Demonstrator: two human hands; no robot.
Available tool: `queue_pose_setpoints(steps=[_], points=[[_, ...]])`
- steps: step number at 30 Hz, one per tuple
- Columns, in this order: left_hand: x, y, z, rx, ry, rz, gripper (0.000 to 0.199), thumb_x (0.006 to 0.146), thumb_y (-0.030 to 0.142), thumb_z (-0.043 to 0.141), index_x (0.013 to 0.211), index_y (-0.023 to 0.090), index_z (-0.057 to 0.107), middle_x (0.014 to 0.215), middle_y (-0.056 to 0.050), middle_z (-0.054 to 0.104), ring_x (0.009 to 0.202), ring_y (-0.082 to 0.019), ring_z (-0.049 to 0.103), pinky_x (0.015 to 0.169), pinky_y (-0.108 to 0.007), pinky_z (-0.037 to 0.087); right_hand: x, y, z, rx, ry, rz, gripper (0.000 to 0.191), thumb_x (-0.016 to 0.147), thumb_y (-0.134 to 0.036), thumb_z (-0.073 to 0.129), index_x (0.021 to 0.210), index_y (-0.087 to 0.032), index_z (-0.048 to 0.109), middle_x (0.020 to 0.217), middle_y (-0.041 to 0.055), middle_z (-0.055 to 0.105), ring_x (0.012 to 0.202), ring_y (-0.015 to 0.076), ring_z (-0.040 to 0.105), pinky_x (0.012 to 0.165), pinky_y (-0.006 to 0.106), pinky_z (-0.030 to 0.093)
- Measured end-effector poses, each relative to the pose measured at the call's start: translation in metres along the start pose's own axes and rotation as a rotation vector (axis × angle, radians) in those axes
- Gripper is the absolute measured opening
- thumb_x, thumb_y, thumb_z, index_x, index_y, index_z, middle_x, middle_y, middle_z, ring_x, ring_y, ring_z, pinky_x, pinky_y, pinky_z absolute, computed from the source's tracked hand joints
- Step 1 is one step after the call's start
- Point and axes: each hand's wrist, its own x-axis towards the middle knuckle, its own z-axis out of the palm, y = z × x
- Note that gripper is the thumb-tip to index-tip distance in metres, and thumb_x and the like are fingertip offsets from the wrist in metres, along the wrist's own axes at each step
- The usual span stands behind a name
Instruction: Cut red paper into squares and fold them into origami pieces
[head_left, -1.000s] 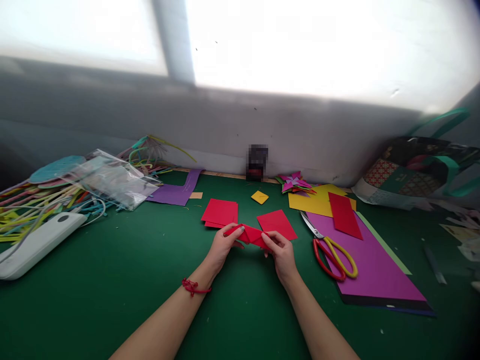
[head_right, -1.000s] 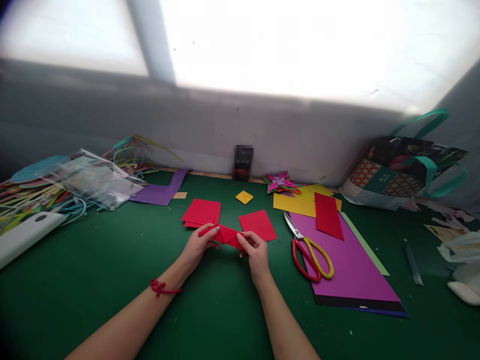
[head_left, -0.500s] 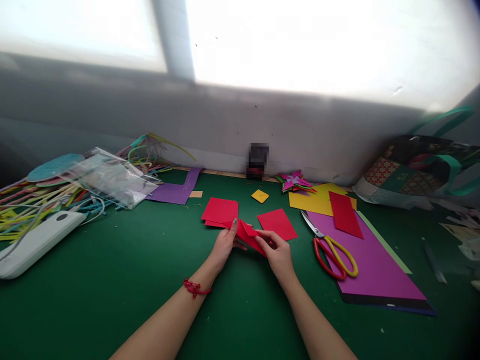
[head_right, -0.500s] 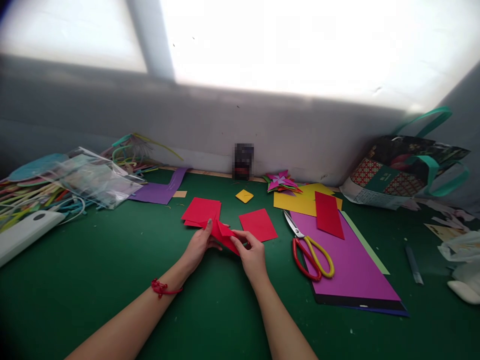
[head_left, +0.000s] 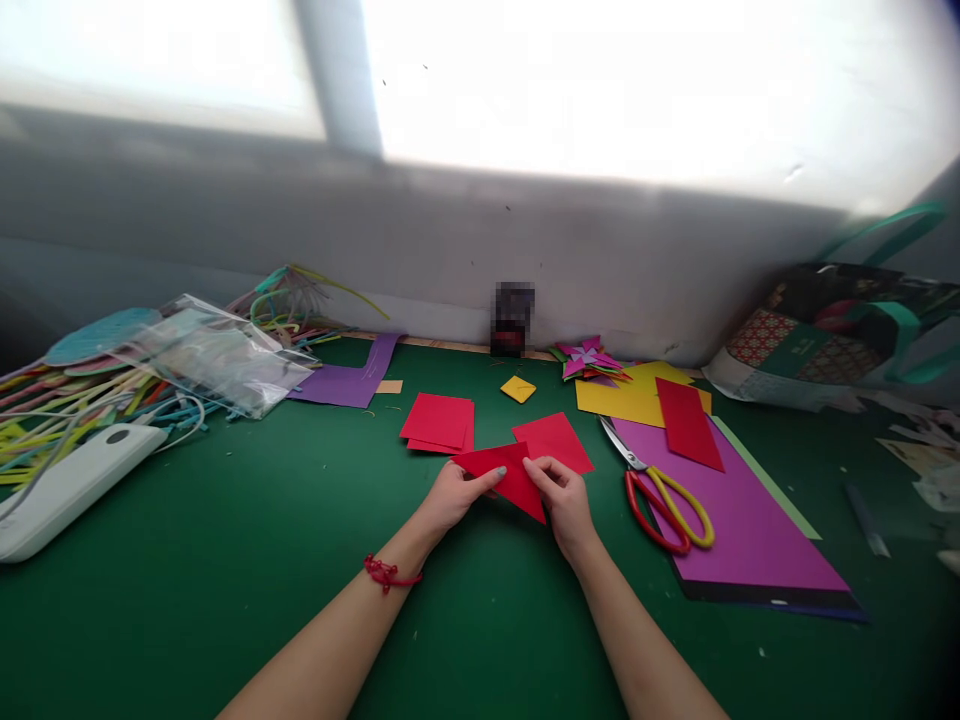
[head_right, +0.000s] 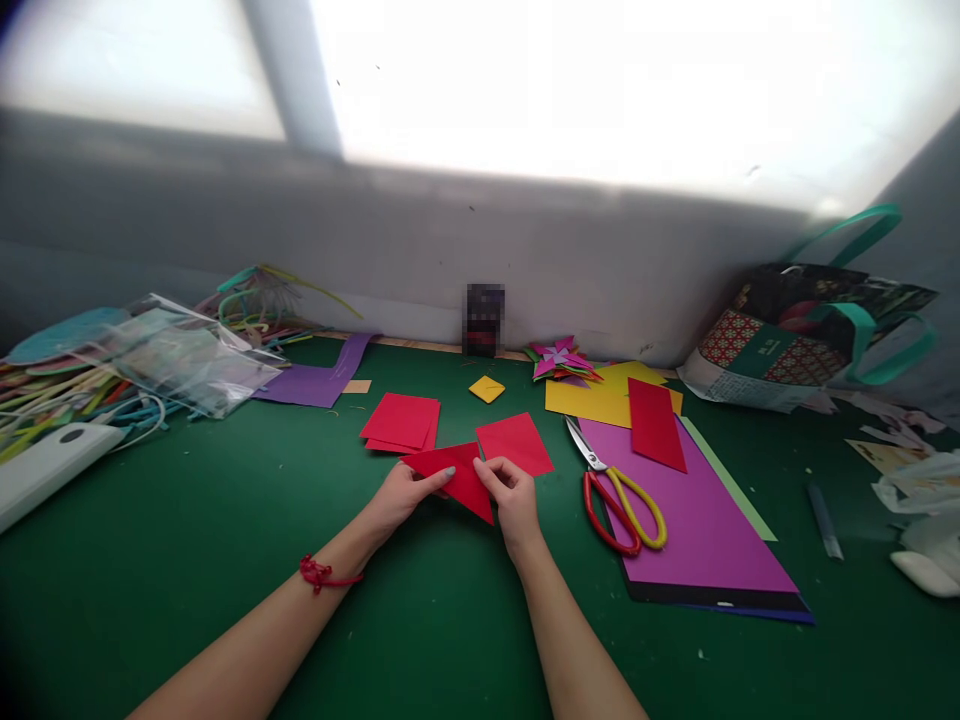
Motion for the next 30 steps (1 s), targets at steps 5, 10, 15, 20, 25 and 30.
queue_pose_setpoints(steps=[5,10,15,20,25,30], points=[[-0.005,0.005,0.001,-0.092,-0.064,-0.001,0.029,0.068,0.031,0.067,0.09,0.014,0.067,0.094,-0.007,0.068,0.089,-0.022,0.06,0.082,-0.032,0.046,-0.002,-0.002,0.0,0.165,-0.079,0.12,0.025,0.071,-0.038,0.063,0.059,-0.019,0.051,0.059,-0.0013,0.054,0.057,0.0147,0.053,0.059,0.027,0.044],[-0.005,0.004,0.003,-0.1,-0.081,-0.049,0.03,0.066,0.033,0.068,0.088,0.011,0.066,0.084,-0.009,0.068,0.077,-0.02,0.062,0.07,-0.031,0.049,-0.003,-0.006,0.0,0.235,-0.13,0.218,0.028,0.069,-0.039,0.064,0.058,-0.018,0.048,0.057,-0.0013,0.054,0.052,0.0138,0.052,0.053,0.026,0.042],[0.0,-0.004,0.005,-0.145,-0.001,-0.052,0.032,0.071,0.04,0.061,0.082,0.01,0.06,0.067,-0.006,0.063,0.052,-0.015,0.058,0.05,-0.028,0.049,-0.002,-0.004,0.005,0.267,-0.125,0.203,0.026,0.068,-0.037,0.065,0.058,-0.019,0.049,0.054,-0.003,0.053,0.052,0.0132,0.051,0.053,0.025,0.042],[0.001,-0.007,0.005,-0.16,0.014,-0.058,0.032,0.071,0.041,0.06,0.079,0.011,0.057,0.064,-0.004,0.061,0.049,-0.013,0.056,0.047,-0.026,0.047,-0.002,-0.003,0.008,0.277,-0.153,0.197,0.025,0.071,-0.036,0.063,0.059,-0.019,0.05,0.055,-0.0031,0.054,0.052,0.0129,0.052,0.054,0.024,0.042],[-0.001,-0.006,0.003,-0.165,0.004,-0.065,0.026,0.07,0.036,0.062,0.072,0.01,0.061,0.062,-0.005,0.062,0.054,-0.015,0.058,0.052,-0.026,0.046,-0.004,-0.007,0.005,0.271,-0.173,0.222,0.027,0.071,-0.036,0.061,0.059,-0.019,0.045,0.054,-0.0034,0.051,0.047,0.0107,0.048,0.045,0.021,0.039],[-0.002,-0.007,0.003,-0.172,-0.005,-0.081,0.022,0.068,0.03,0.064,0.078,0.011,0.064,0.078,-0.007,0.068,0.074,-0.021,0.062,0.07,-0.029,0.046,-0.004,-0.002,0.004,0.248,-0.207,0.244,0.025,0.073,-0.037,0.059,0.062,-0.019,0.045,0.045,-0.0078,0.039,0.034,0.0055,0.029,0.031,0.017,0.018]])
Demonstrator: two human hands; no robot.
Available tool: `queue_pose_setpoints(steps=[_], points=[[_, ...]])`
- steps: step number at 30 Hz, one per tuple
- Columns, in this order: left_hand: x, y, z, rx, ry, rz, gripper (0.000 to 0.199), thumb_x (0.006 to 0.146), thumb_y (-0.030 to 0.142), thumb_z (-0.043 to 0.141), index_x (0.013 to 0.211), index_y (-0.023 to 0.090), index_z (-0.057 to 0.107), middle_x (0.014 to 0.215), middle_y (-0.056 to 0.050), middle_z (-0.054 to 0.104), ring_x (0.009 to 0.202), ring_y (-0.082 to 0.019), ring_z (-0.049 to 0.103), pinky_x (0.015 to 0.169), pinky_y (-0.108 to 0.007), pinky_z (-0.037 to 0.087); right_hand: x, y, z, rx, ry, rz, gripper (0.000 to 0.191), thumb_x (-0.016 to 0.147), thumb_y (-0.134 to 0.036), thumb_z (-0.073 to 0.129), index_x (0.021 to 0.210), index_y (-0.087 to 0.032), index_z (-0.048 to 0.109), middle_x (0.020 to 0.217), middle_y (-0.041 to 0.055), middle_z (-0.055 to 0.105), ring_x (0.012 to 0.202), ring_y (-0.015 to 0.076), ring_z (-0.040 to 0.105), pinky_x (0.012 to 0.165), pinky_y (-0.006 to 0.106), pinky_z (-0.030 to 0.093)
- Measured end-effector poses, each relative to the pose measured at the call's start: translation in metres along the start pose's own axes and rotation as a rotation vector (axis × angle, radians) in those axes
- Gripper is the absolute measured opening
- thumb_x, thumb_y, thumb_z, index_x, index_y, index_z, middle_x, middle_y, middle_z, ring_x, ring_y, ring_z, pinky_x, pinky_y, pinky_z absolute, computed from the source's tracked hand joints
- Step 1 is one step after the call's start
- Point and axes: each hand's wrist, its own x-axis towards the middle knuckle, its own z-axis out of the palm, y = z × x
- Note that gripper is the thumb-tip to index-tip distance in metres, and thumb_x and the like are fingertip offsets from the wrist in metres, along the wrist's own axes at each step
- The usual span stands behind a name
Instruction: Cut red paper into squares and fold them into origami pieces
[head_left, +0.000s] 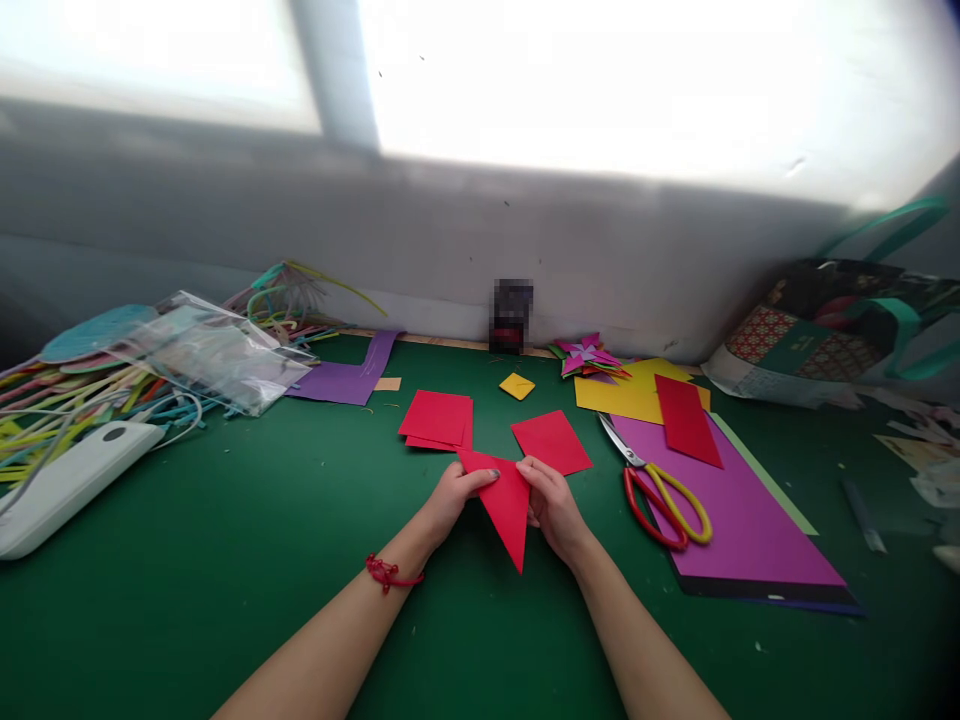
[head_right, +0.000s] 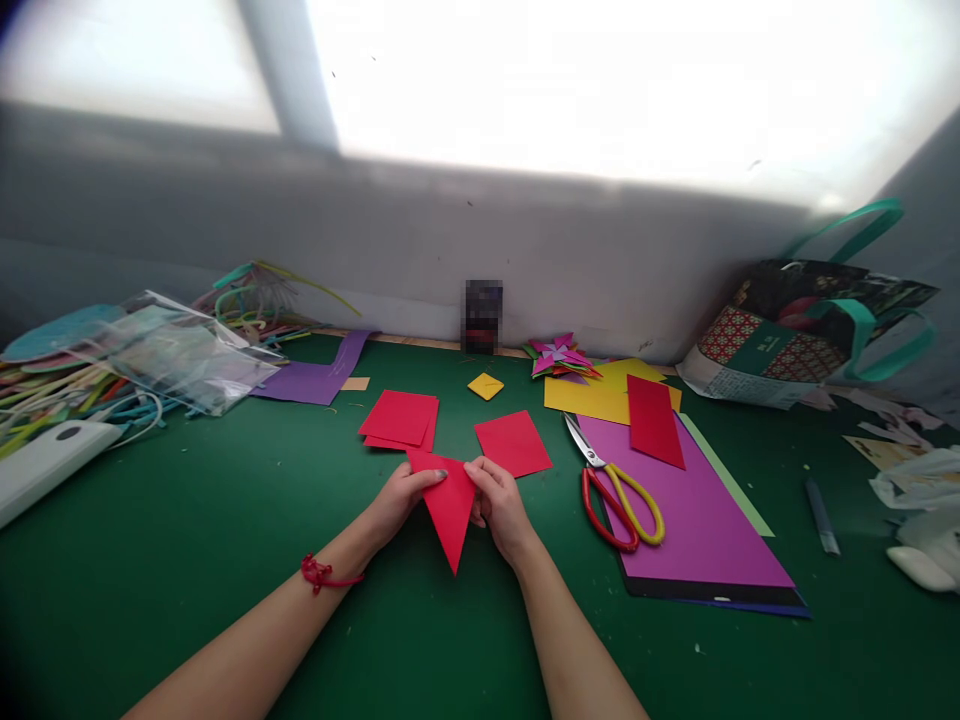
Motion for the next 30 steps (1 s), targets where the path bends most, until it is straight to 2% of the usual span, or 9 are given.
queue_pose_setpoints(steps=[4,9,17,24,27,30], points=[[-0.0009,0.0028,0.0036,0.047,-0.033,0.014,0.023,0.07,0.031,0.063,0.081,0.011,0.065,0.081,-0.007,0.068,0.078,-0.022,0.061,0.072,-0.029,0.046,0.0014,0.0026,-0.0029,0.006,0.002,-0.003,0.024,0.075,-0.036,0.059,0.065,-0.019,0.046,0.043,-0.0098,0.034,0.033,0.0037,0.022,0.031,0.016,0.01],[-0.004,0.0081,0.0062,0.073,-0.092,0.052,0.025,0.072,0.032,0.063,0.089,0.013,0.064,0.091,-0.008,0.067,0.083,-0.021,0.061,0.077,-0.03,0.045,0.0005,-0.0009,-0.002,0.066,-0.029,0.033,0.024,0.076,-0.038,0.057,0.066,-0.02,0.045,0.047,-0.0089,0.038,0.034,0.004,0.024,0.03,0.016,0.012],[-0.0037,0.0082,0.0043,0.051,-0.085,0.078,0.026,0.069,0.031,0.066,0.088,0.013,0.064,0.089,-0.008,0.068,0.084,-0.02,0.06,0.079,-0.03,0.044,-0.0011,-0.0011,-0.0012,0.119,-0.106,0.129,0.023,0.075,-0.038,0.059,0.071,-0.019,0.047,0.049,-0.0083,0.036,0.035,0.0034,0.024,0.029,0.014,0.014],[-0.0045,0.0081,0.0028,0.055,-0.122,0.064,0.026,0.069,0.031,0.066,0.086,0.012,0.065,0.088,-0.009,0.067,0.082,-0.02,0.059,0.077,-0.03,0.044,-0.0036,-0.0011,-0.001,0.052,-0.138,0.166,0.023,0.075,-0.038,0.059,0.074,-0.018,0.049,0.05,-0.0076,0.036,0.036,0.0034,0.025,0.029,0.013,0.016],[-0.0044,0.0077,0.0016,0.039,-0.114,0.058,0.025,0.068,0.03,0.067,0.085,0.012,0.065,0.088,-0.008,0.068,0.081,-0.02,0.06,0.076,-0.029,0.044,-0.0033,0.0001,0.0026,-0.02,-0.097,0.122,0.024,0.076,-0.041,0.057,0.08,-0.019,0.051,0.049,-0.0078,0.037,0.035,0.0038,0.025,0.028,0.013,0.016],[-0.002,0.0064,0.0011,0.014,-0.073,0.077,0.026,0.068,0.029,0.068,0.088,0.013,0.065,0.089,-0.008,0.068,0.083,-0.02,0.06,0.077,-0.029,0.044,-0.0009,0.0019,0.0059,-0.098,0.037,-0.021,0.024,0.076,-0.042,0.057,0.089,-0.023,0.05,0.058,-0.0062,0.046,0.036,0.004,0.03,0.028,0.014,0.02]])
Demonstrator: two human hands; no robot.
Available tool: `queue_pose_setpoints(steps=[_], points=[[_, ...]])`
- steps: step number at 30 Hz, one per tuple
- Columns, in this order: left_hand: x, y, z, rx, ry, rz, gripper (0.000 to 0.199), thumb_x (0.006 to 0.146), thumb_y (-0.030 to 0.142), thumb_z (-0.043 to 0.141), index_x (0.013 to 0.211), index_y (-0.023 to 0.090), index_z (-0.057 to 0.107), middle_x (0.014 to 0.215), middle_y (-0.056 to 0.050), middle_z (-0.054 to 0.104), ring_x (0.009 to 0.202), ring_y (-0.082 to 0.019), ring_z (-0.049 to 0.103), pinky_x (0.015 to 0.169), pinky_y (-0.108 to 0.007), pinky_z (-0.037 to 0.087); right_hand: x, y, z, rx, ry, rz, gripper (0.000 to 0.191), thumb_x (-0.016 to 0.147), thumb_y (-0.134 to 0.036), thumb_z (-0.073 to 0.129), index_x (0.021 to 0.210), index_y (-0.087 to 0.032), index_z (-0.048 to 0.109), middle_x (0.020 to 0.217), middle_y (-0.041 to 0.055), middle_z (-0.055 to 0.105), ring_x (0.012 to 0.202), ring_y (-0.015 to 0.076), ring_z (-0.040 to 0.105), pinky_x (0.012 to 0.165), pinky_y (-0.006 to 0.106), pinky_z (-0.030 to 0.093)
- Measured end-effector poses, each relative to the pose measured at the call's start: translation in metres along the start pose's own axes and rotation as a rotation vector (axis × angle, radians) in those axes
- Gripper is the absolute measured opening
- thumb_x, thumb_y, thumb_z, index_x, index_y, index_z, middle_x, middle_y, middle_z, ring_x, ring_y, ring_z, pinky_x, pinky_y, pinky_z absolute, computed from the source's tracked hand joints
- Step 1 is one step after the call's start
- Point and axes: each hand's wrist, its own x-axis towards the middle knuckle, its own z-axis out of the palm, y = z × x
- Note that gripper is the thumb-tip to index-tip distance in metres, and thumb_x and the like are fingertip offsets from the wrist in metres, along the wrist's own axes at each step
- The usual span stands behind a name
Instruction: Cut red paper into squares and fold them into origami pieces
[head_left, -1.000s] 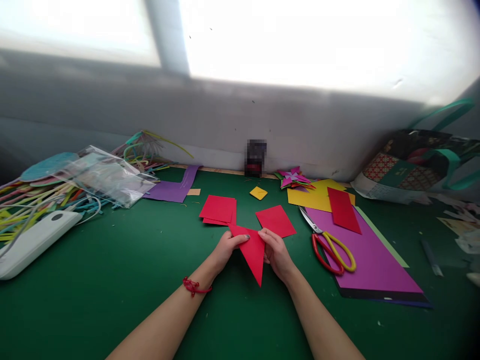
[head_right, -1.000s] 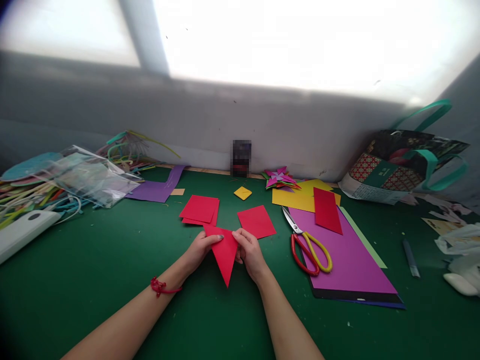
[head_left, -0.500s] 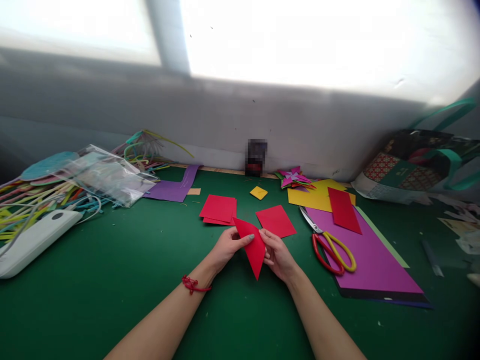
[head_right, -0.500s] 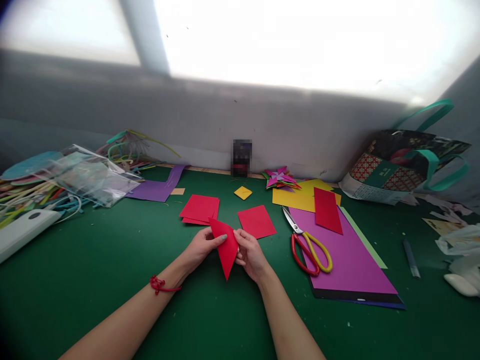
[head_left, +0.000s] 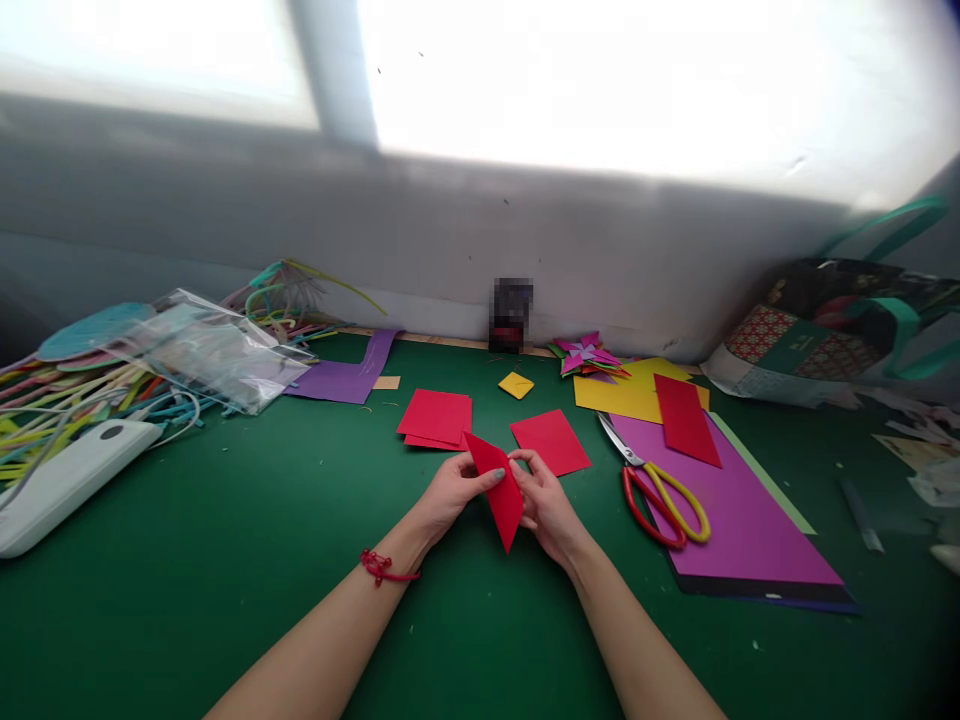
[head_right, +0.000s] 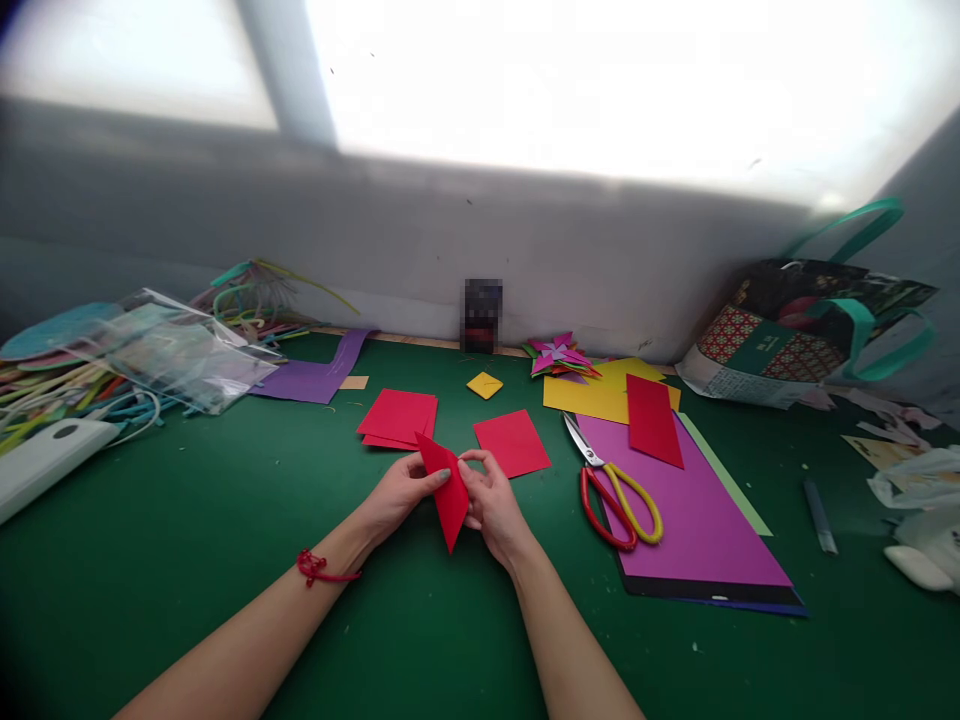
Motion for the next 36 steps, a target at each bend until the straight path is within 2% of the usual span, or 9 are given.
queue_pose_setpoints(steps=[3,6,8,10,14,25,29,33,36], points=[[0.003,-0.002,0.0,-0.002,0.063,0.042,0.028,0.067,0.027,0.069,0.09,0.013,0.066,0.091,-0.008,0.068,0.085,-0.021,0.06,0.078,-0.03,0.045,0.0,0.0,0.002,-0.122,0.186,-0.193,0.022,0.072,-0.036,0.063,0.087,-0.022,0.057,0.086,0.0006,0.054,0.049,0.0057,0.043,0.037,0.017,0.036],[0.005,-0.004,0.0,-0.001,0.144,0.087,0.027,0.065,0.026,0.07,0.088,0.012,0.066,0.091,-0.008,0.069,0.086,-0.022,0.061,0.078,-0.031,0.046,-0.004,-0.001,0.005,-0.502,0.38,-0.528,0.018,0.076,-0.032,0.06,0.091,-0.023,0.065,0.114,0.0074,0.048,0.077,0.0155,0.054,0.059,0.027,0.049],[0.005,-0.005,-0.001,-0.008,0.18,0.105,0.026,0.066,0.027,0.069,0.088,0.013,0.066,0.09,-0.008,0.069,0.085,-0.021,0.061,0.079,-0.031,0.046,-0.008,-0.002,0.007,-0.754,0.424,-0.718,0.023,0.081,-0.03,0.053,0.101,-0.026,0.063,0.122,0.0079,0.046,0.092,0.0208,0.053,0.073,0.035,0.05],[0.005,-0.005,-0.001,-0.013,0.192,0.113,0.025,0.067,0.026,0.068,0.088,0.013,0.066,0.09,-0.007,0.069,0.085,-0.021,0.061,0.079,-0.031,0.046,-0.011,-0.001,0.01,-0.884,0.381,-0.787,0.03,0.084,-0.026,0.05,0.113,-0.027,0.057,0.122,0.0072,0.048,0.103,0.0229,0.05,0.085,0.04,0.045],[0.005,-0.003,-0.002,-0.019,0.205,0.118,0.025,0.066,0.025,0.069,0.087,0.013,0.065,0.089,-0.007,0.069,0.085,-0.02,0.061,0.079,-0.03,0.045,-0.012,0.004,0.012,-0.959,0.26,-0.748,0.041,0.085,-0.025,0.05,0.125,-0.023,0.045,0.123,0.0064,0.051,0.114,0.0223,0.044,0.096,0.039,0.039],[0.008,-0.006,-0.003,0.022,0.237,0.113,0.025,0.061,0.025,0.072,0.083,0.014,0.065,0.083,-0.004,0.067,0.079,-0.017,0.06,0.075,-0.027,0.045,-0.011,0.009,0.011,-0.839,0.132,-0.569,0.033,0.088,-0.026,0.041,0.119,-0.02,0.053,0.111,0.007,0.061,0.101,0.021,0.056,0.085,0.032,0.047],[0.006,-0.002,-0.001,0.038,0.242,0.108,0.034,0.061,0.025,0.072,0.092,0.016,0.062,0.093,-0.005,0.066,0.085,-0.018,0.059,0.076,-0.027,0.045,-0.012,0.008,0.011,-0.84,0.106,-0.514,0.033,0.089,-0.027,0.039,0.117,-0.019,0.053,0.107,0.0072,0.063,0.095,0.0208,0.059,0.079,0.03,0.048],[0.004,0.006,0.003,0.024,0.174,0.111,0.042,0.063,0.026,0.071,0.102,0.016,0.059,0.105,-0.009,0.063,0.1,-0.021,0.055,0.083,-0.029,0.043,-0.013,0.006,0.011,-0.829,0.076,-0.498,0.031,0.09,-0.027,0.037,0.115,-0.021,0.054,0.107,0.0062,0.062,0.094,0.0203,0.059,0.077,0.029,0.047],[0.003,0.006,0.004,0.003,0.112,0.056,0.038,0.065,0.028,0.069,0.099,0.014,0.06,0.094,-0.01,0.067,0.092,-0.022,0.06,0.081,-0.032,0.045,-0.014,0.005,0.012,-0.805,0.074,-0.474,0.029,0.09,-0.028,0.036,0.109,-0.022,0.057,0.098,0.005,0.065,0.083,0.019,0.061,0.068,0.026,0.047]])
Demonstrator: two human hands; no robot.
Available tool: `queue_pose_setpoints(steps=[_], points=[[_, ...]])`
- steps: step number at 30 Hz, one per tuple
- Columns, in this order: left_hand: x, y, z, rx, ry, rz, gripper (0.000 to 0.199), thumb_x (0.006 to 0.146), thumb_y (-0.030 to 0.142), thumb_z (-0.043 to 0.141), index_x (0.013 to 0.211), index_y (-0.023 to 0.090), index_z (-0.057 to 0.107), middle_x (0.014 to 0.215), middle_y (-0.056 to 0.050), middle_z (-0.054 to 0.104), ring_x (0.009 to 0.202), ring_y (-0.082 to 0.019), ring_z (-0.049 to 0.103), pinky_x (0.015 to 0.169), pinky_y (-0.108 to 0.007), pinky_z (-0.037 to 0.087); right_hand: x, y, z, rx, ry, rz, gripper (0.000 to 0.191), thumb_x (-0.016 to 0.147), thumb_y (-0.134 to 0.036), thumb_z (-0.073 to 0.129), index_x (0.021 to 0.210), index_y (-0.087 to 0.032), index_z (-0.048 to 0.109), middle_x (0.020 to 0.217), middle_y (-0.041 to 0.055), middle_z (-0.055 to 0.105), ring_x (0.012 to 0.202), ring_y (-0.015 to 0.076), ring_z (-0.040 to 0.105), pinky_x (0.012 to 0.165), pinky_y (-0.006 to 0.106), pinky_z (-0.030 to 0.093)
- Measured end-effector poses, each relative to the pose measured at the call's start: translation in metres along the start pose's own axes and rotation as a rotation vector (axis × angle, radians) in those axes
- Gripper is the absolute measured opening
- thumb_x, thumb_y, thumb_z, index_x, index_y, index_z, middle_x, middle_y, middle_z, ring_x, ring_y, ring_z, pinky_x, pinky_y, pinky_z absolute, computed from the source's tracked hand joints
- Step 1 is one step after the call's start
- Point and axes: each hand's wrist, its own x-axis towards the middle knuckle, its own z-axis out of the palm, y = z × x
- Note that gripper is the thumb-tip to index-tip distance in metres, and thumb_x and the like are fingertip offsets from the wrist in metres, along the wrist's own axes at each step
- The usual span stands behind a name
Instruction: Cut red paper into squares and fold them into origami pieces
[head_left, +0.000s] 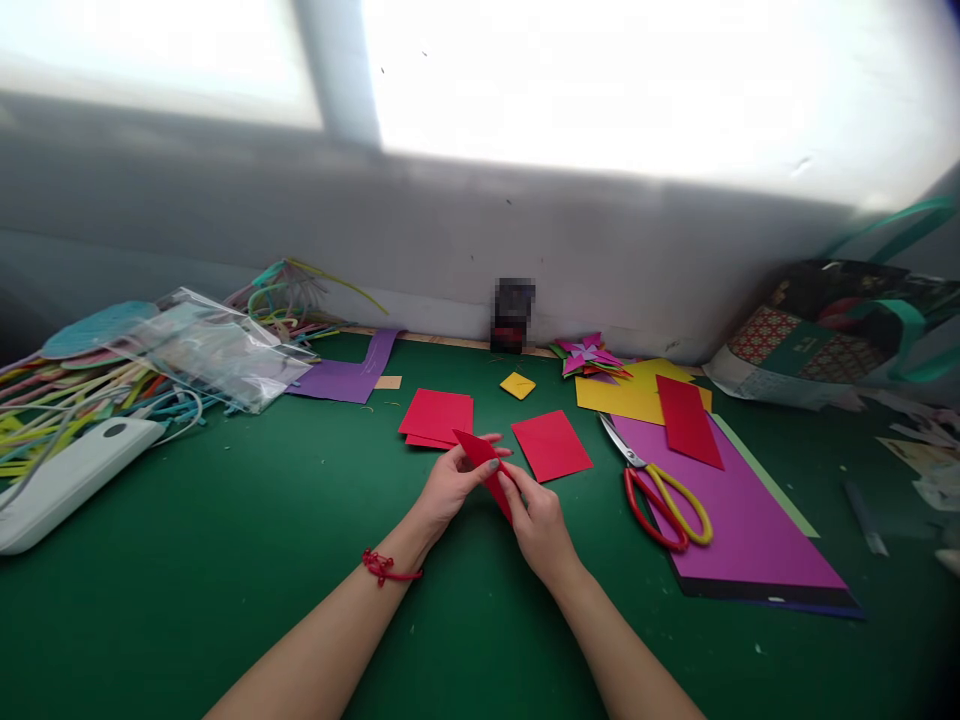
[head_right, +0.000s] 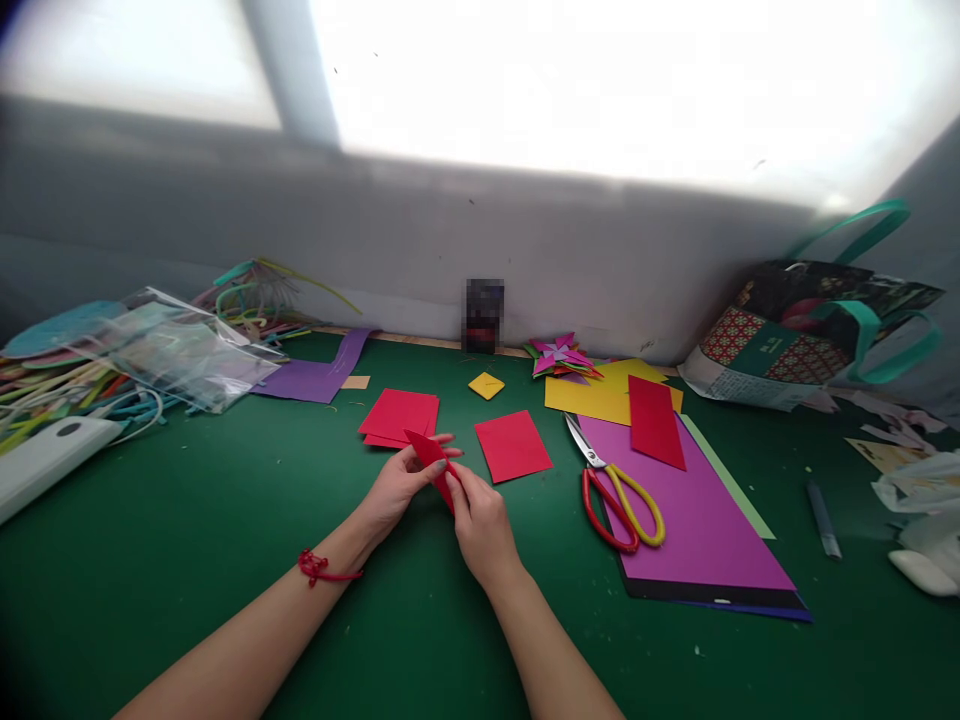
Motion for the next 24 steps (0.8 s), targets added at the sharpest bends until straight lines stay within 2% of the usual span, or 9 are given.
queue_pose_setpoints(steps=[4,10,13,17,20,24], points=[[0.001,-0.003,-0.001,-0.005,0.035,-0.05,0.029,0.061,0.03,0.072,0.082,0.012,0.064,0.079,-0.009,0.07,0.08,-0.022,0.063,0.072,-0.032,0.048,0.001,-0.001,-0.001,0.055,-0.023,0.051,0.028,0.089,-0.03,0.037,0.101,-0.022,0.061,0.08,0.0036,0.067,0.069,0.0182,0.062,0.06,0.024,0.046],[0.0,-0.003,0.0,-0.023,0.087,-0.051,0.032,0.061,0.035,0.072,0.082,0.011,0.066,0.077,-0.01,0.071,0.075,-0.022,0.064,0.065,-0.03,0.049,0.001,-0.001,-0.001,0.066,-0.025,0.076,0.029,0.088,-0.034,0.037,0.096,-0.021,0.062,0.075,0.0031,0.067,0.065,0.0179,0.061,0.057,0.024,0.044],[0.0,-0.005,-0.002,-0.023,0.093,-0.039,0.031,0.061,0.033,0.072,0.08,0.009,0.066,0.076,-0.011,0.07,0.074,-0.022,0.064,0.065,-0.03,0.049,0.001,0.0,0.0,0.042,-0.008,0.082,0.026,0.087,-0.034,0.04,0.09,-0.021,0.062,0.071,0.0024,0.066,0.059,0.017,0.06,0.054,0.023,0.043],[0.002,-0.008,-0.005,-0.031,0.103,-0.032,0.03,0.062,0.032,0.072,0.08,0.009,0.065,0.076,-0.011,0.07,0.075,-0.022,0.064,0.067,-0.031,0.05,0.002,0.002,0.002,0.116,-0.022,0.131,0.023,0.085,-0.036,0.044,0.083,-0.021,0.061,0.069,0.0024,0.067,0.062,0.0176,0.062,0.057,0.024,0.046],[0.003,-0.009,-0.006,-0.037,0.113,-0.027,0.029,0.063,0.032,0.071,0.08,0.011,0.065,0.076,-0.01,0.071,0.077,-0.023,0.065,0.069,-0.031,0.049,0.003,0.002,0.002,0.152,-0.022,0.172,0.026,0.083,-0.039,0.046,0.075,-0.02,0.061,0.063,0.0023,0.066,0.058,0.0177,0.062,0.055,0.025,0.047],[0.003,-0.011,-0.006,-0.034,0.117,-0.022,0.029,0.062,0.033,0.072,0.08,0.01,0.065,0.075,-0.01,0.071,0.076,-0.023,0.065,0.071,-0.032,0.049,0.004,0.0,0.002,0.2,-0.005,0.186,0.03,0.082,-0.042,0.047,0.073,-0.02,0.063,0.061,0.0027,0.067,0.056,0.0185,0.063,0.056,0.027,0.048]])
